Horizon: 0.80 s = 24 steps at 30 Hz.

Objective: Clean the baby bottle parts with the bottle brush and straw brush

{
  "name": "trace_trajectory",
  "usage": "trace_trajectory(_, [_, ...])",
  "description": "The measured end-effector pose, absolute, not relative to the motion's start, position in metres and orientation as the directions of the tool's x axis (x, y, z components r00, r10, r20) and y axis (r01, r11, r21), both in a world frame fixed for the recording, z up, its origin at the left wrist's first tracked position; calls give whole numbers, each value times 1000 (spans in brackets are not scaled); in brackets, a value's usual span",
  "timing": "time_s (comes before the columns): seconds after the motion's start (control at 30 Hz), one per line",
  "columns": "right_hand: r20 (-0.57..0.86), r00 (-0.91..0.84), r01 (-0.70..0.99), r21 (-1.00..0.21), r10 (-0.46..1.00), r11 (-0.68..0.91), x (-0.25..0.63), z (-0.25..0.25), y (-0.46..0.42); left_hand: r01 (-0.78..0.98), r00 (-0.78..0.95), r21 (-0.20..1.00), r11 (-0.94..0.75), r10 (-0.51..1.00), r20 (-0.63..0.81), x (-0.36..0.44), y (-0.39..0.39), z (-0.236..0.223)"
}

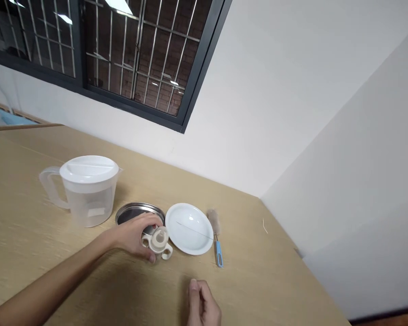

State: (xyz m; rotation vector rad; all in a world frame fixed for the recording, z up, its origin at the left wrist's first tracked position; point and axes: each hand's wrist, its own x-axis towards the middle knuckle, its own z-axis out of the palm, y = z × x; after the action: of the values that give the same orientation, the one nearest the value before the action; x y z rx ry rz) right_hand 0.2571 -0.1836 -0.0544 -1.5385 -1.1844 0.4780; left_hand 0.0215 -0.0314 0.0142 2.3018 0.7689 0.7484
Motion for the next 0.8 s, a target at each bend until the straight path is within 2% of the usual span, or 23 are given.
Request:
trace_trajectory(0.13, [437,313,556,-804,843,211,242,-20,-169,330,666,691,-643,677,312,21,-32,14])
trace_trajectory(0.27, [606,88,732,-577,791,362,232,17,-145,324,659,719,-615,692,295,24,-33,10])
trace_trajectory(0.33, [628,-26,786,-468,778,404,227,31,-132,311,659,729,-610,691,297,27,-33,7])
trace_trajectory(0.4, [616,-102,808,-407,781,426,221,41,-119,297,662,734,-611,686,303,30,-33,3])
trace_trajectory(0.5, [588,-170,808,-376,791,453,215,48,-102,290,658,744,-602,690,302,33,-31,-2])
trace_trajectory(0.67, [582,-331,732,-338,743,591,215,49,-81,292,643,768,-571,711,285,31,-28,1])
trace_trajectory(0.8, [582,-310,698,-397,752,596,219,40,-74,320,628,791,-521,742,234,31,-26,2])
